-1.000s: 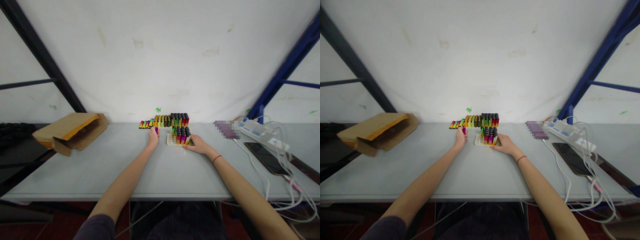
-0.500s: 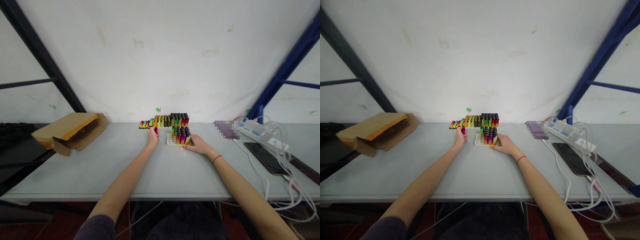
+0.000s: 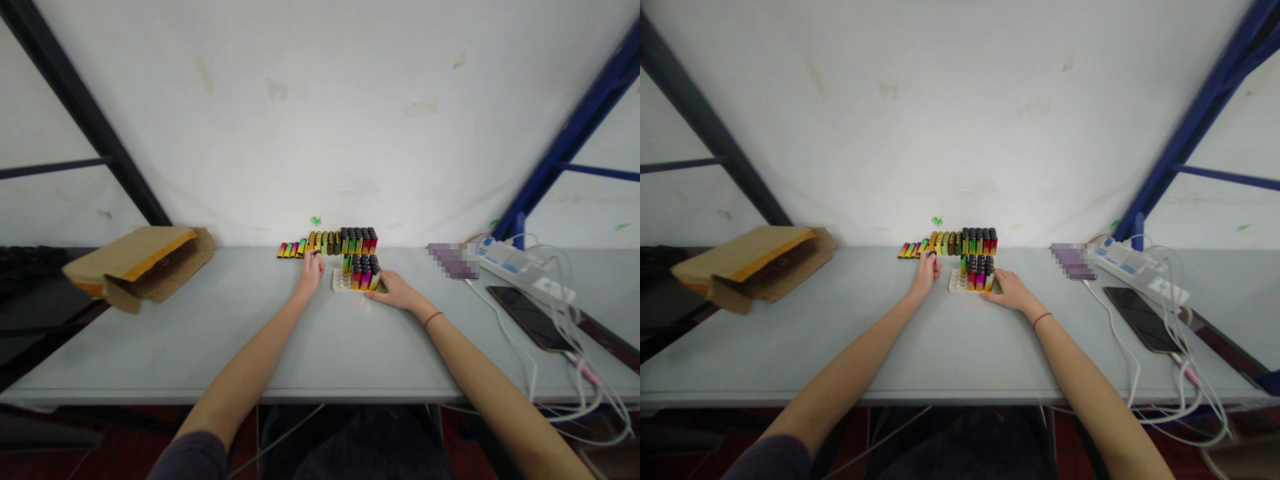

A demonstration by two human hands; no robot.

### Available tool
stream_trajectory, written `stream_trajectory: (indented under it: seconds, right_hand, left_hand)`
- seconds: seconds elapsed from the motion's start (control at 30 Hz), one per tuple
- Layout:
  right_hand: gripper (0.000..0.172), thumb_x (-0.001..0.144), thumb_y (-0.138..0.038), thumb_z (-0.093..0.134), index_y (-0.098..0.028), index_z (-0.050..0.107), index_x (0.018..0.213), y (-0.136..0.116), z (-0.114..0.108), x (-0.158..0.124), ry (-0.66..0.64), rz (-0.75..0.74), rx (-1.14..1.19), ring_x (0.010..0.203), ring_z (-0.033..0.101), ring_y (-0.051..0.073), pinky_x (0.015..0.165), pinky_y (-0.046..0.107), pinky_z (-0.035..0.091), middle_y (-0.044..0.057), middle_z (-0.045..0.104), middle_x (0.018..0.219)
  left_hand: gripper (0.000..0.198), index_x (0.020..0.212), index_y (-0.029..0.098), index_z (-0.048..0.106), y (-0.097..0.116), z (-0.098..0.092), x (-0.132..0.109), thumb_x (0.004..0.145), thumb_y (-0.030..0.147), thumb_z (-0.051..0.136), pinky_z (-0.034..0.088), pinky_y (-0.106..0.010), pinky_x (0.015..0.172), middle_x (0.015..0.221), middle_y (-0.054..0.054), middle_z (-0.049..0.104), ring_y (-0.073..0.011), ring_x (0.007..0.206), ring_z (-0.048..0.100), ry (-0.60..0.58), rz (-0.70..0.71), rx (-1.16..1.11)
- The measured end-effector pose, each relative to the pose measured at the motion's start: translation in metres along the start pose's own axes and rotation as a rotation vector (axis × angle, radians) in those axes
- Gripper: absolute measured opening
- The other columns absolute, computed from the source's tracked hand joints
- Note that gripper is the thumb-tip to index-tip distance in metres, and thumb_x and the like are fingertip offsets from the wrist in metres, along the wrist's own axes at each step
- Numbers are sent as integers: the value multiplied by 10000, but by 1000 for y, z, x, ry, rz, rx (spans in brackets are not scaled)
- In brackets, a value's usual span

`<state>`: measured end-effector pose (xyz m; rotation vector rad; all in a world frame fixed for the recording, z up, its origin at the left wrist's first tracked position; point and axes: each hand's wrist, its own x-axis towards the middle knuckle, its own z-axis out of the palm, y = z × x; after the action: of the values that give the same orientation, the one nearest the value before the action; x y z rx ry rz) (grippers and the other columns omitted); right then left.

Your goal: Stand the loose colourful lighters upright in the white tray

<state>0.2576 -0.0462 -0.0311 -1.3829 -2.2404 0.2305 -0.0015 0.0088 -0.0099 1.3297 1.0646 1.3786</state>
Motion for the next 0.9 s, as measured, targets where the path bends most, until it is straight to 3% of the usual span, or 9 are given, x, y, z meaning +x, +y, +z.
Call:
stream_trajectory:
  seconds: [0.1,0.23,0.43,0.57,0.73,0.9]
  right_hand:
    - [539,833,-560,641,-172,593,1205,0,0,0,-11,1,3,1088,623,333,958,454,469,144,674,1205]
    - [536,842,-563,629,-165,593,1199,0,-1,0,-25,2,-1,1073,625,337,949,464,474,149,679,1184]
    - [536,842,-565,632,-175,591,1207,0,-1,0,-25,2,14,1091,624,337,963,470,469,144,677,1201]
    - [554,837,-568,637,-177,588,1226,1,0,0,-12,-6,27,1114,616,340,976,477,462,146,667,1232]
    - [545,830,-566,645,-178,604,1210,1,1,0,6,-1,25,1092,623,339,961,472,470,145,670,1214]
    - [541,827,-551,659,-184,605,1221,-1,0,-1,14,-5,16,1081,623,335,957,463,474,140,671,1216]
  left_hand:
    - [223,975,197,548,0,3,-4,948,404,468,487,-257,654,817,-18,586,-132,709,572,-22,300,230]
    - [314,1056,176,633,-2,5,-6,948,428,482,512,-345,894,1066,-108,641,-210,1035,603,-138,518,404]
    - [360,1153,179,656,-6,7,-9,959,420,472,533,-334,927,1207,-111,667,-209,1093,632,-301,493,404]
    - [317,1165,194,662,-5,7,-10,952,370,507,492,-363,1009,1227,-99,676,-217,1128,628,-332,485,446]
    - [335,1251,214,599,0,10,-14,937,310,534,515,-333,939,1189,-86,680,-192,1018,664,-319,388,436]
    - [322,1223,221,639,5,10,-14,963,318,475,416,-380,1070,1197,-92,646,-217,1159,577,-288,559,651]
